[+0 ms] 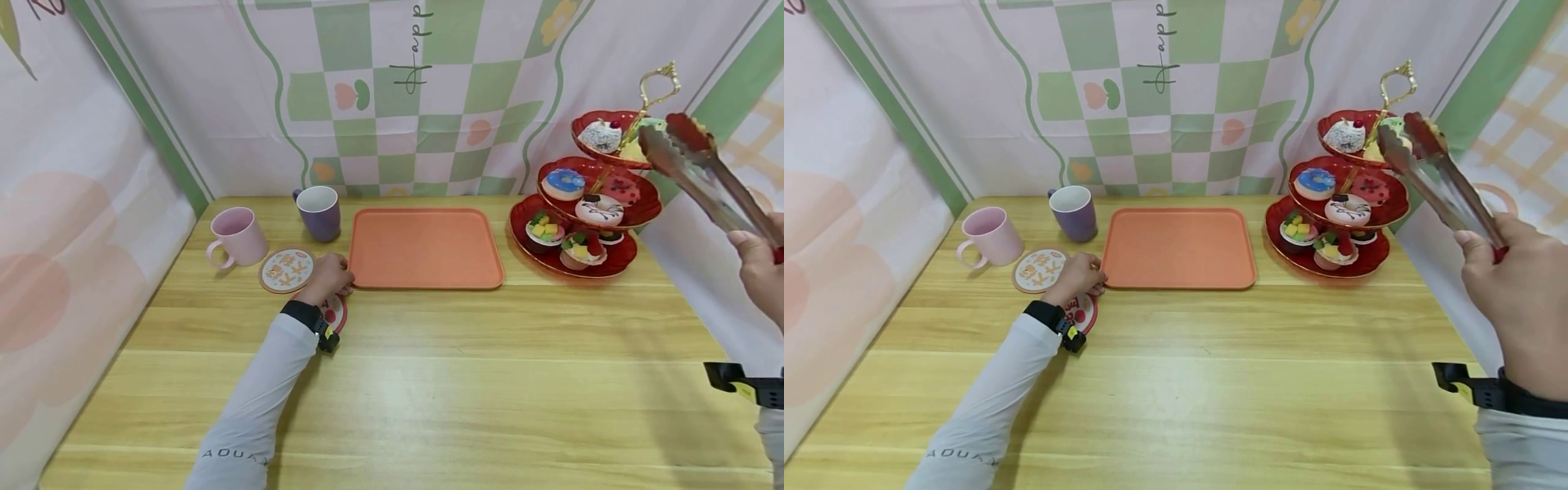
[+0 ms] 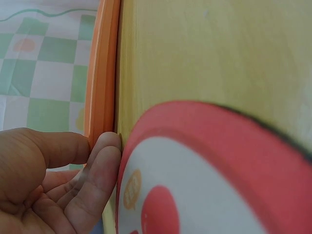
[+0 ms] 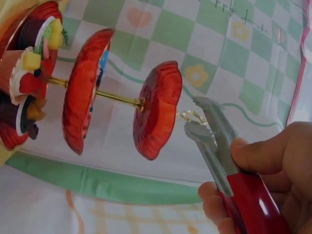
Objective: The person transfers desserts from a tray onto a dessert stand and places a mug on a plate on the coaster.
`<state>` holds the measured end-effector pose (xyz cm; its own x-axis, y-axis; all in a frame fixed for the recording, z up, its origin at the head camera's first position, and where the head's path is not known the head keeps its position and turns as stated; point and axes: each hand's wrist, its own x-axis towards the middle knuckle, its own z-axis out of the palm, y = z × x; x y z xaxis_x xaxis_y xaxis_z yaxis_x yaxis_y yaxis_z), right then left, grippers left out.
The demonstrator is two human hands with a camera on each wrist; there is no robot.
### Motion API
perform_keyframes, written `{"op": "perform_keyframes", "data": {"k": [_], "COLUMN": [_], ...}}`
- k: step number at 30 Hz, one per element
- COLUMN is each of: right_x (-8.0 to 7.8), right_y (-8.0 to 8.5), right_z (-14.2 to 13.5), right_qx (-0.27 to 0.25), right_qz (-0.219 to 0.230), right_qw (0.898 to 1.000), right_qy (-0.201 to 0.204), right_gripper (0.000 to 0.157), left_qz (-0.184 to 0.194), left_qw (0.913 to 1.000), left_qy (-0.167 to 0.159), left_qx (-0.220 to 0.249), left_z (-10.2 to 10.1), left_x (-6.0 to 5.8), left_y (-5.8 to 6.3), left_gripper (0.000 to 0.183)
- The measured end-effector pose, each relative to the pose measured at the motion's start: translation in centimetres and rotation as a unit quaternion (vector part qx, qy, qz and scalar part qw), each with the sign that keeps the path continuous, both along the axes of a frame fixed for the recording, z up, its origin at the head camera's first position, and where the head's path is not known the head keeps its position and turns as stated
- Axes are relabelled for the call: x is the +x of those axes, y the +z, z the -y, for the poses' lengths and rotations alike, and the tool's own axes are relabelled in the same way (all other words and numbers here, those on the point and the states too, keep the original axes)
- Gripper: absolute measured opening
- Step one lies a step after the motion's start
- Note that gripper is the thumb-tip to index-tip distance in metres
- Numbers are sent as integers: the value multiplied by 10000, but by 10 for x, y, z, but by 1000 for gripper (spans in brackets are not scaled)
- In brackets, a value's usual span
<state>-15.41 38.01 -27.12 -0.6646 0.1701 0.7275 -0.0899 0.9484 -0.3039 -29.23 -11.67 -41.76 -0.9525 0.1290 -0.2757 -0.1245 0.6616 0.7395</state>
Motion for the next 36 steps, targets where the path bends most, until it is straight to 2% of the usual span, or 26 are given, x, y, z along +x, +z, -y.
{"op": "perform_keyframes", "data": {"k": [1,4,7,10,15,21,25,29,36], "right_x": [2,2,0,-1,0,-1,-6,-12,-21], "right_y": [1,2,-2,-5,-5,-12,-21,-30,-43], "right_z": [5,14,14,17,27,38,43,50,58], "right_qx": [22,-299,-310,-175,-6,780,1070,1076,1004], "right_qz": [-107,85,531,706,620,691,506,529,817], "right_qw": [9999,9990,9975,9969,9978,9945,9922,9908,9880], "right_qy": [123,322,351,284,251,114,390,621,843], "right_gripper": [25,20,22,26,28,34,31,31,34], "left_qz": [-3,13,42,52,65,70,67,84,-127], "left_qw": [10000,10000,10000,10000,10000,10000,10000,9999,9999], "left_qy": [3,14,33,40,58,57,59,66,-27], "left_qx": [3,-10,-29,-48,-31,-21,-37,-11,42], "left_z": [0,0,-1,-1,-1,-1,-1,-1,0], "left_x": [0,0,0,-1,-2,-1,-1,-1,0], "left_y": [0,0,0,-1,0,-1,-1,0,-1], "left_gripper": [22,24,28,29,25,24,23,22,20]}}
